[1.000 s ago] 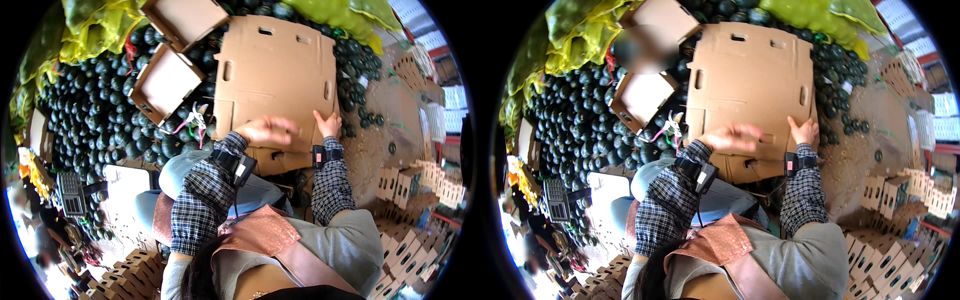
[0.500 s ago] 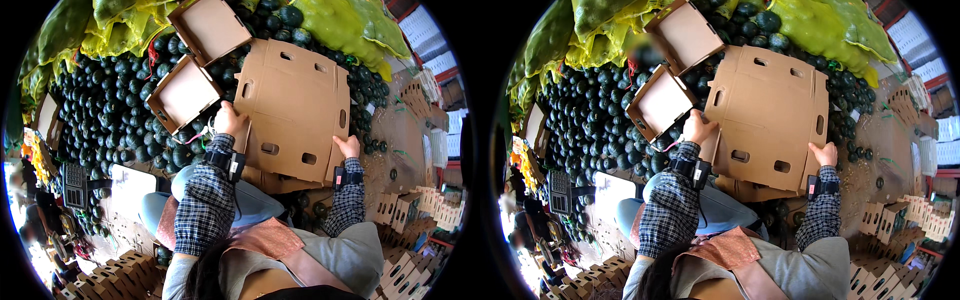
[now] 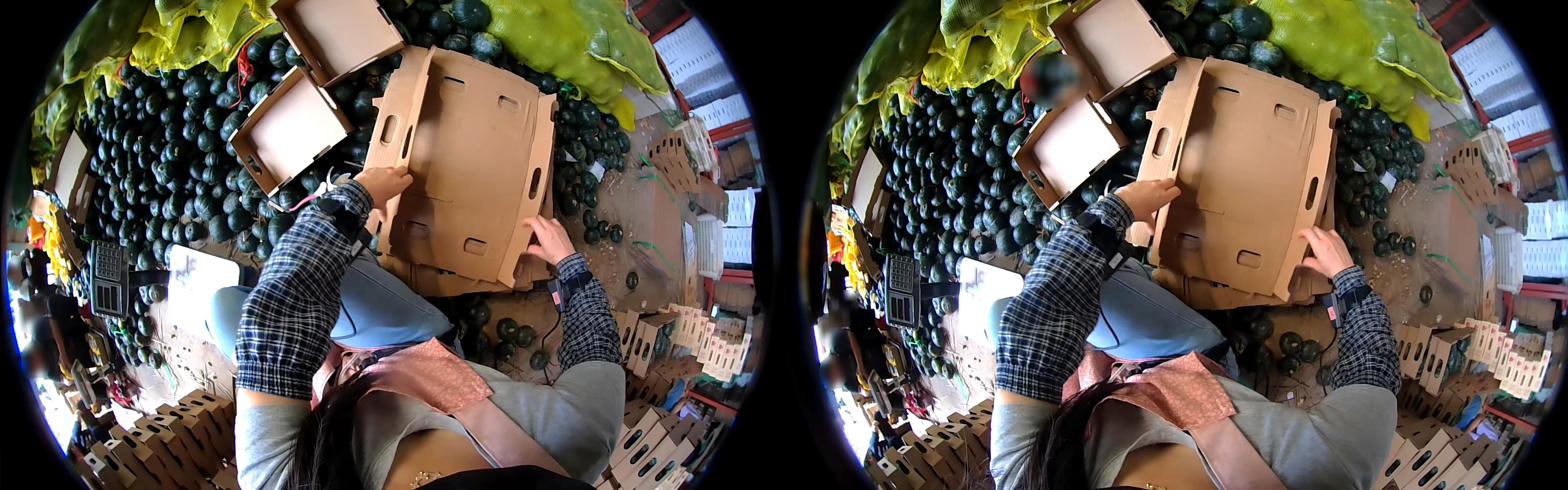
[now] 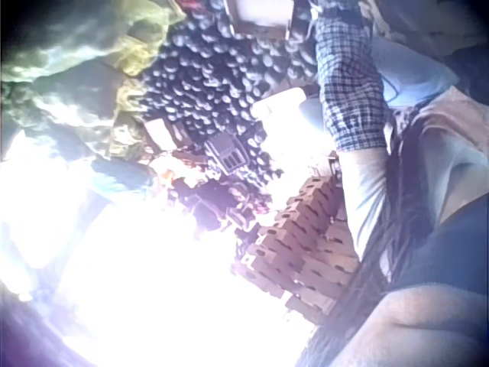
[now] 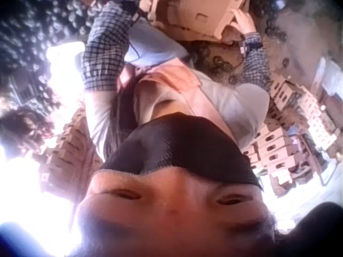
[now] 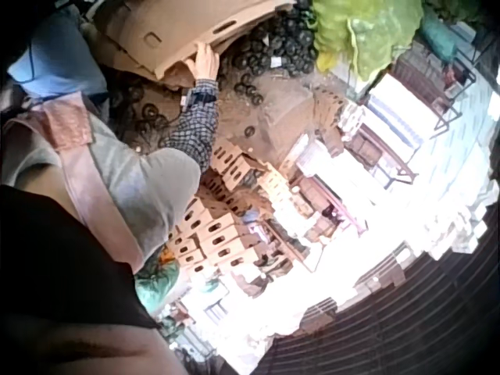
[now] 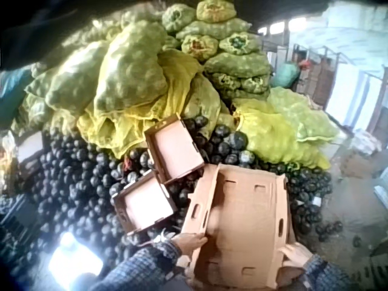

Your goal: The person folds cardboard boxes by hand and then uses shears to trim the stems of green squash before placing the squash into the assembled boxes on a scale.

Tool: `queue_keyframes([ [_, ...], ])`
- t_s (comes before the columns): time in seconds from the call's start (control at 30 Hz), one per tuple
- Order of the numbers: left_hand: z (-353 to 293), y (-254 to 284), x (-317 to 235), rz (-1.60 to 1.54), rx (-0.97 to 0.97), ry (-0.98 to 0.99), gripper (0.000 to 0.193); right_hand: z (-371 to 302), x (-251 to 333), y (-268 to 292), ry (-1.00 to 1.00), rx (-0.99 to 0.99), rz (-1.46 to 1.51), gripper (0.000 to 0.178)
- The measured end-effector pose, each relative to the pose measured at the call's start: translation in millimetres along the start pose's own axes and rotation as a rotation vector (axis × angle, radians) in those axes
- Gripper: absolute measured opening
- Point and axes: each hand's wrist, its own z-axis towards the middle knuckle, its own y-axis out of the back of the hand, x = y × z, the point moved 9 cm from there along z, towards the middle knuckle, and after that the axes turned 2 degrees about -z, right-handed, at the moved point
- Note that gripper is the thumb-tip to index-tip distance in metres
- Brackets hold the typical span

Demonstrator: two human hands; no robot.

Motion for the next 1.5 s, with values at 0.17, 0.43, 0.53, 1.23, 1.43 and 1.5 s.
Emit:
queue_keyframes([
  [0.17,-23.3,67.1,12.3,-0.337,-0.55,-0.033,0.03,-47.0,-94.4,50.7,-0.329,-0.752,0.926,0.025],
  [0.43,-123.3,125.4,46.8,-0.805,-0.756,0.191,0.061,-51.9,-49.6,174.7,-0.382,-1.018,1.506,0.045],
  [0.53,-162.2,147.6,14.1,-1.058,-0.846,-0.061,0.07,-29.8,-33.4,192.9,-0.344,-1.023,1.605,0.046],
  [1.23,-480.4,-24.3,-264.0,-0.578,-1.865,0.492,0.1,47.0,353.1,110.6,0.823,0.198,0.613,0.058],
  [1.43,-480.0,15.0,-250.7,-0.453,-1.782,0.515,0.082,83.3,335.5,105.4,0.587,-0.071,0.567,0.058],
  [1.5,-477.3,9.1,-245.9,-0.434,-1.648,0.588,0.057,82.8,319.2,101.0,0.629,-0.032,0.749,0.059],
])
